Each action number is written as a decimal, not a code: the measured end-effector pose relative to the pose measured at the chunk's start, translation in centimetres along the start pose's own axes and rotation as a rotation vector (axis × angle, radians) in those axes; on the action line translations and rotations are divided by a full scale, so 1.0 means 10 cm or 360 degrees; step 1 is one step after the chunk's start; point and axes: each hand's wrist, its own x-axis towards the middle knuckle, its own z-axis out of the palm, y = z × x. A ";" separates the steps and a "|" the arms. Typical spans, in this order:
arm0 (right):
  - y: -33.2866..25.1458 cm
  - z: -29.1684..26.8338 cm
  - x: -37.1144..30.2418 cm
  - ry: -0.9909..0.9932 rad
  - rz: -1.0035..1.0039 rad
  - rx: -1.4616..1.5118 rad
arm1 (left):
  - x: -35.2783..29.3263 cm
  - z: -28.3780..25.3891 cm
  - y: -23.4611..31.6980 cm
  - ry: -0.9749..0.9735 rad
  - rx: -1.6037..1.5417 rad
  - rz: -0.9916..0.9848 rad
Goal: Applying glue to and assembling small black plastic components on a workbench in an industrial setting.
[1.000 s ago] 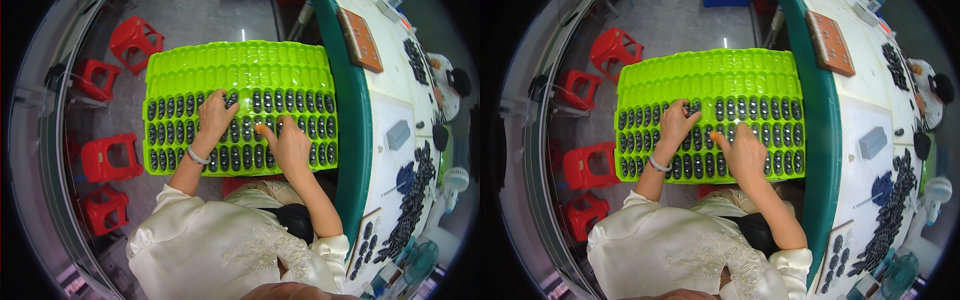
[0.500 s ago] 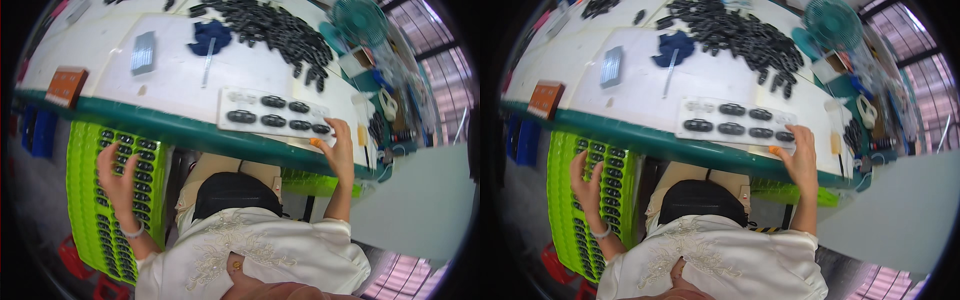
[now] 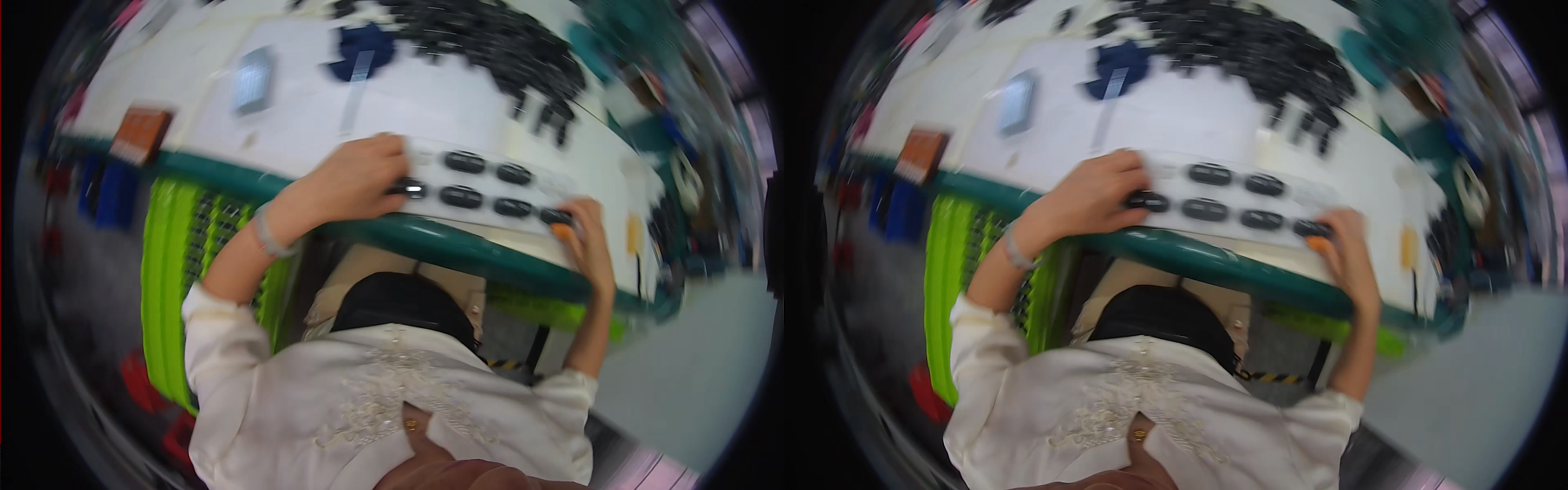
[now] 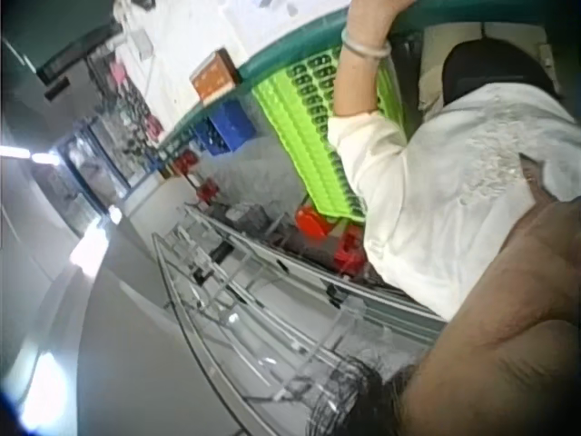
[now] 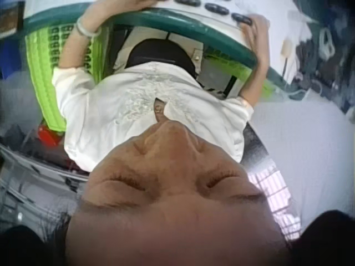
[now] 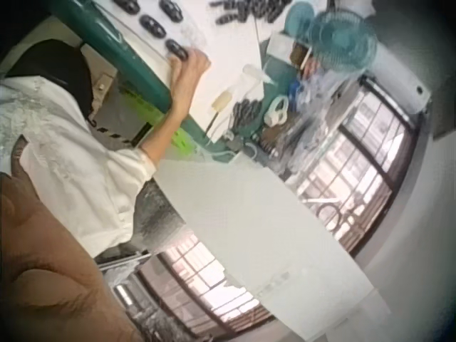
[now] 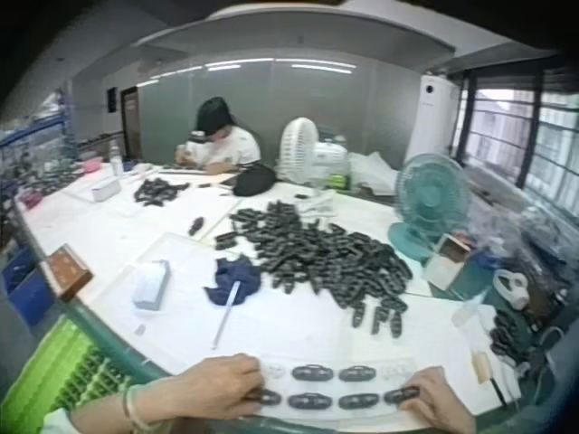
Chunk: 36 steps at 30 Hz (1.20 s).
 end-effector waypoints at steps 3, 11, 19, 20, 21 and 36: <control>0.05 -0.15 -0.07 0.0265 0.0171 0.0025 | -0.10 0.08 -0.11 0.0268 0.0041 0.0011; -1.80 1.01 0.34 0.0316 -0.0126 0.0972 | -1.77 -0.05 0.42 0.0879 -0.0577 -0.0923; -3.74 3.28 0.88 -0.0675 -0.1000 0.0729 | -3.91 0.52 0.96 0.1828 -0.0643 -0.2503; -3.96 3.46 0.81 -0.0695 -0.1058 0.0671 | -4.04 0.51 1.03 0.1932 -0.0556 -0.2579; -4.16 3.59 0.74 -0.0710 -0.1111 0.0615 | -4.15 0.48 1.10 0.2027 -0.0465 -0.2653; -4.39 3.58 0.57 -0.0706 -0.1408 0.0251 | -5.90 0.23 1.48 0.1593 0.0983 -0.3658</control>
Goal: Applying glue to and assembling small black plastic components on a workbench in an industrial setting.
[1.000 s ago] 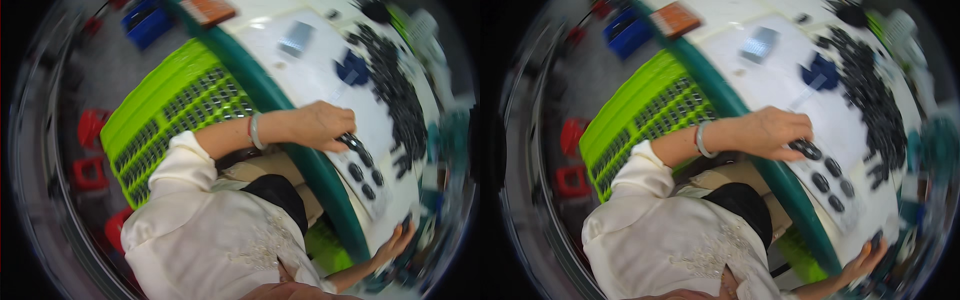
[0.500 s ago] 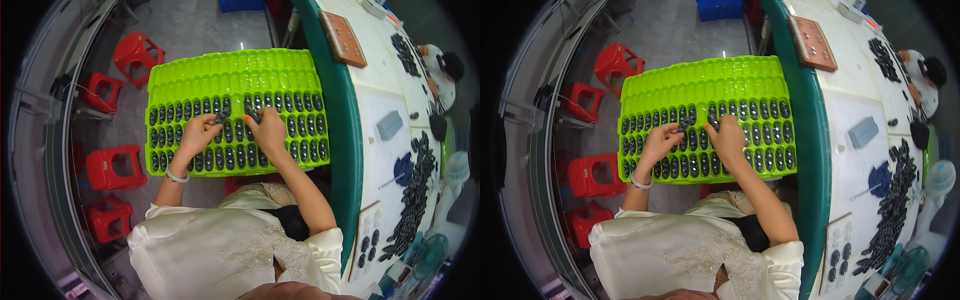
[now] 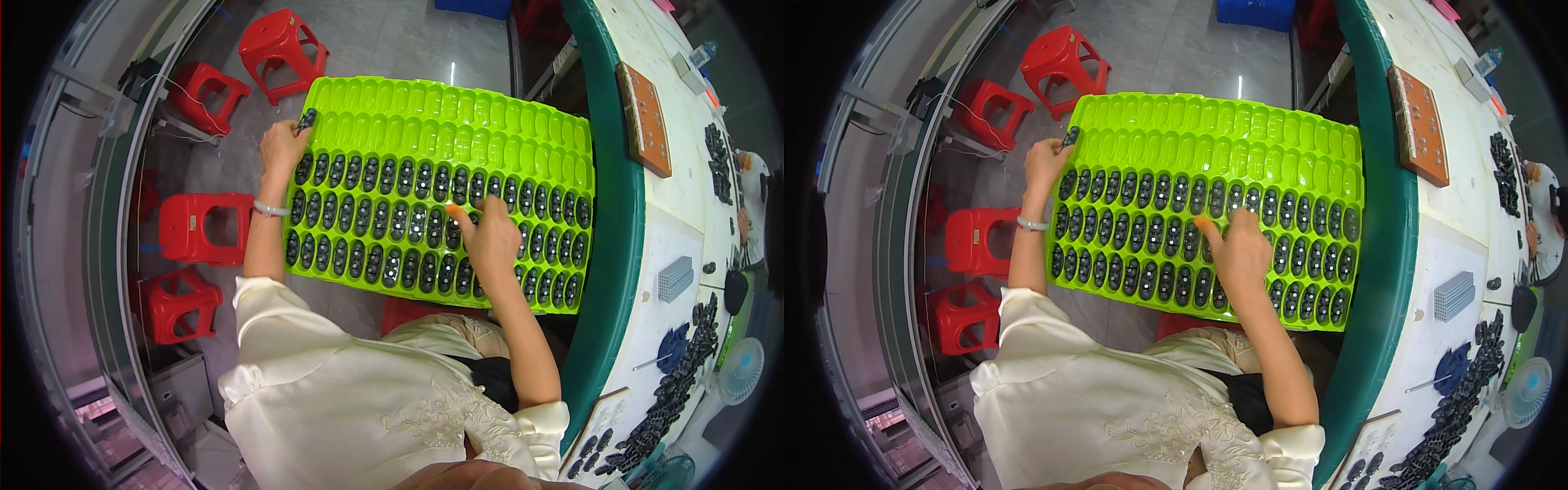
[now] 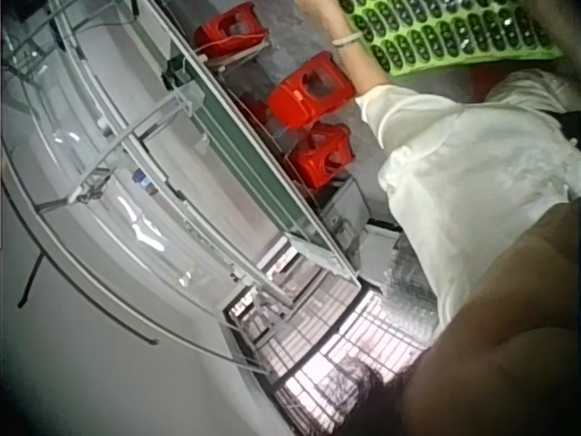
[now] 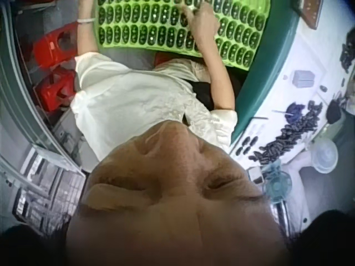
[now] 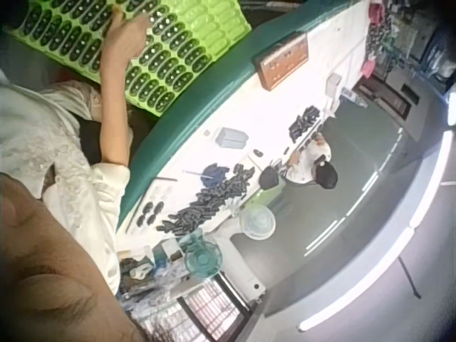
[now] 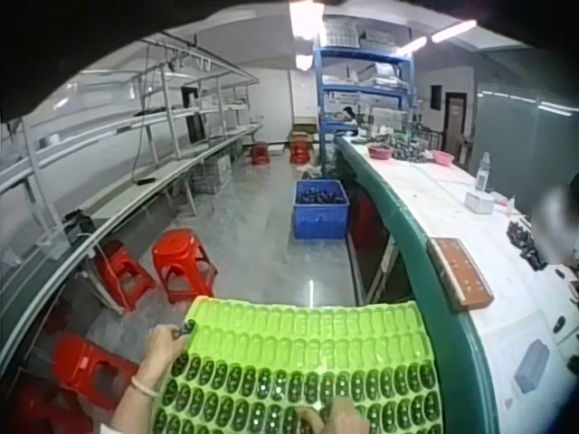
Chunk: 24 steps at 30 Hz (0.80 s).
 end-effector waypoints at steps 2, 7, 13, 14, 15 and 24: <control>0.08 -0.27 -0.21 -0.0032 0.0106 0.0145 | 0.04 0.04 0.02 -0.0028 0.0063 0.0000; 0.43 -0.80 -0.67 0.0013 0.1010 0.1604 | 0.11 0.15 0.01 -0.0046 0.0243 0.0113; 0.64 -1.29 -0.83 0.0275 0.1131 0.2479 | 0.05 -0.12 -0.15 -0.0361 0.0500 -0.0111; 0.68 -1.34 -0.89 0.0368 0.1124 0.2475 | 0.10 -0.08 -0.11 -0.0294 0.0594 -0.0123; 0.77 -1.35 -1.00 0.0467 0.1080 0.2598 | 0.24 -0.03 -0.13 -0.0346 0.0609 0.0063; 0.96 -1.31 -1.28 0.0492 0.1194 0.2920 | 0.27 -0.10 0.06 -0.0409 0.0313 0.0828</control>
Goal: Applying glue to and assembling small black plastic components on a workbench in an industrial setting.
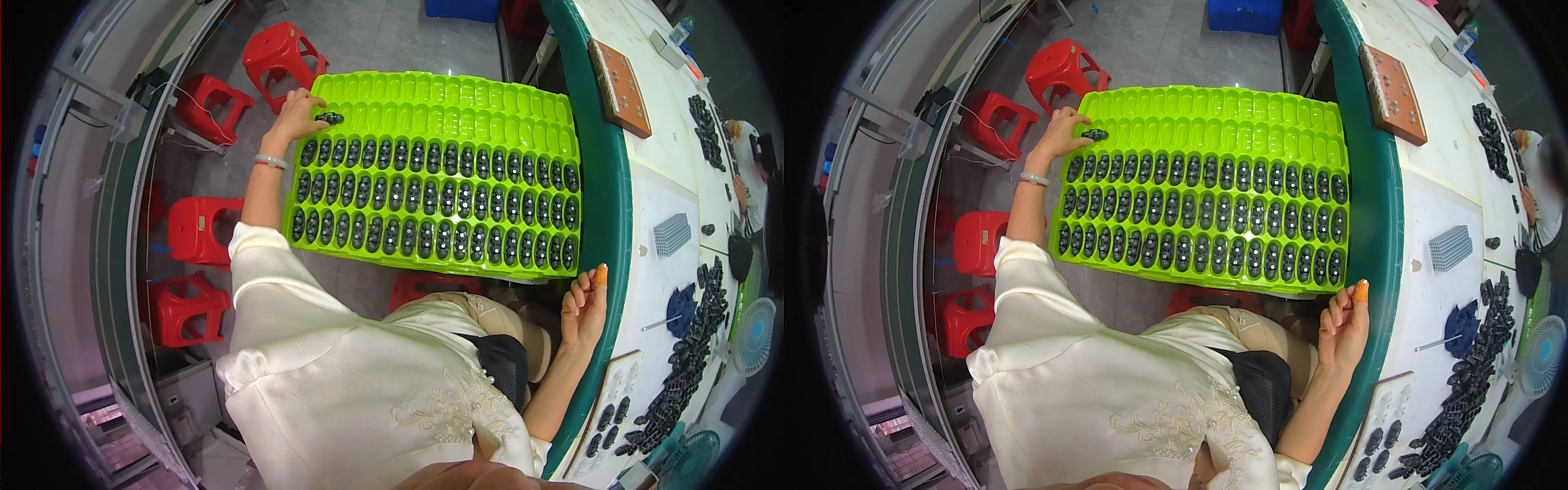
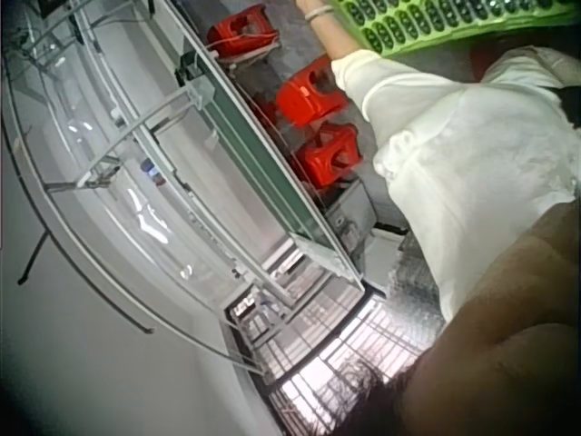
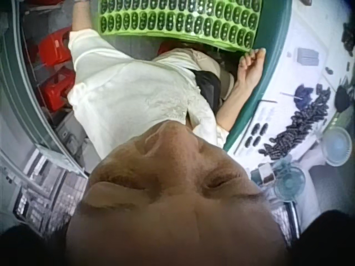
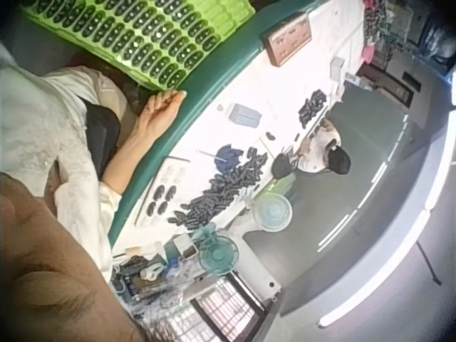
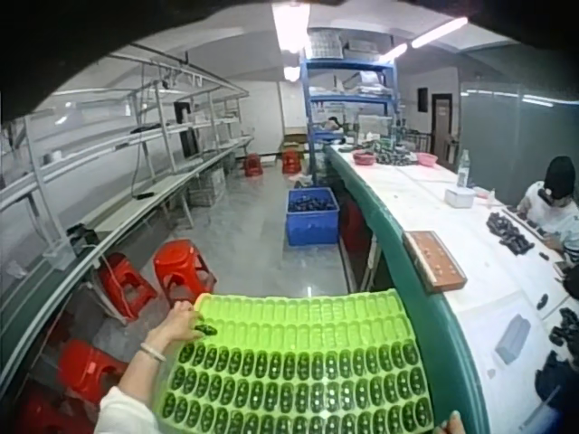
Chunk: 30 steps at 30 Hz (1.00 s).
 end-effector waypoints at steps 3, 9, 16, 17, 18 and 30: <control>0.05 0.02 0.00 -0.0024 0.0017 -0.0004 | 0.12 0.03 -0.02 -0.0156 0.0048 0.0032; 0.09 0.01 0.02 0.0030 0.0041 0.0005 | 0.23 0.02 0.04 -0.0278 0.0236 0.0184; 0.11 -0.08 0.09 -0.0023 0.0114 0.0076 | 0.07 -0.03 -0.04 -0.0132 0.0119 -0.0495; 0.12 -0.06 0.08 -0.0024 0.0113 0.0073 | 0.09 -0.03 0.02 -0.0131 0.0116 -0.0496; 0.14 -0.02 0.06 0.0010 0.0118 0.0063 | 0.12 -0.04 0.10 -0.0148 0.0123 -0.0653; 0.08 -0.06 -0.02 -0.0003 0.0119 0.0112 | 0.14 0.04 0.22 -0.0124 0.0188 -0.0924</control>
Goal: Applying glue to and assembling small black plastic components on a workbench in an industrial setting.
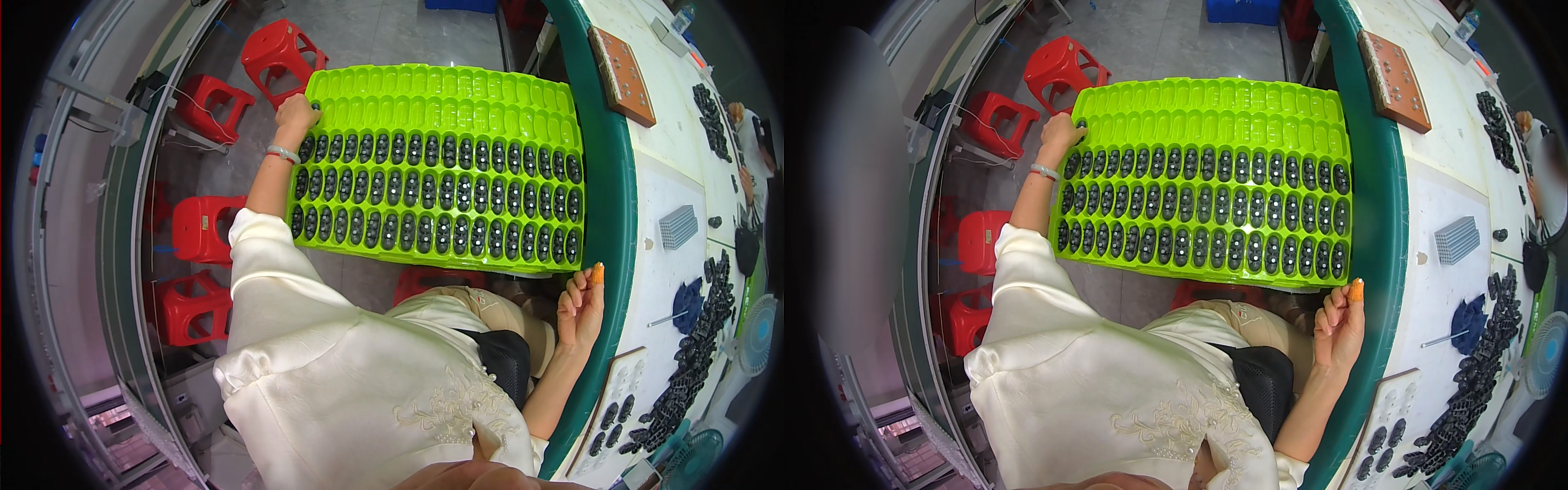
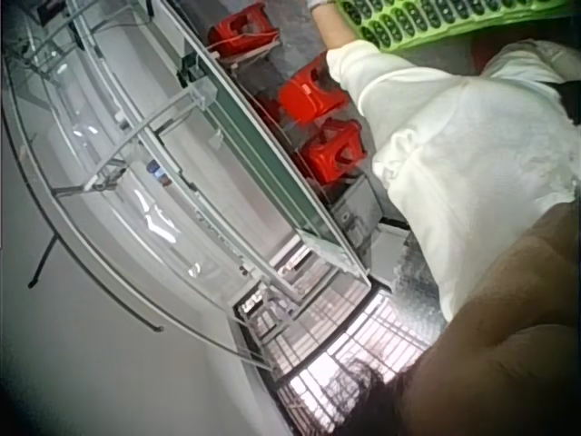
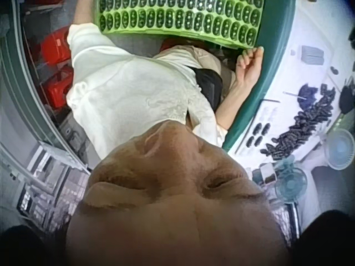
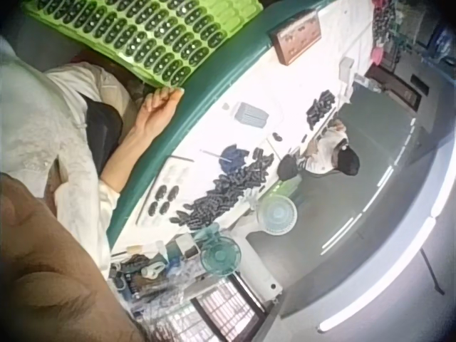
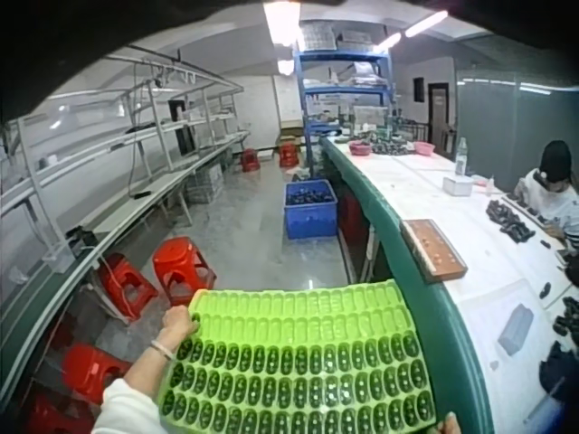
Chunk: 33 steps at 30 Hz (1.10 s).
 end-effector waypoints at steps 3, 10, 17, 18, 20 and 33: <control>-0.03 -0.07 -0.03 -0.0019 0.0008 0.0017 | -0.08 -0.07 -0.01 0.0005 -0.0008 0.0011; -0.13 0.12 0.03 -0.0274 -0.0155 0.0686 | -0.36 -0.39 0.54 0.0369 -0.0619 0.1116; -0.68 0.45 -0.09 -0.0261 -0.0751 0.1078 | -2.59 -0.88 2.50 0.0382 -0.1537 0.2775; -0.81 0.42 -0.10 -0.0227 -0.0866 0.1068 | -2.83 -0.87 2.69 0.0395 -0.1664 0.2921; -1.03 0.32 -0.11 -0.0121 -0.1096 0.1021 | -3.27 -0.87 2.99 0.0412 -0.1988 0.3081; -1.85 -0.39 -0.15 0.0342 -0.1557 0.1242 | -4.60 -0.54 2.78 0.0080 -0.2136 0.3608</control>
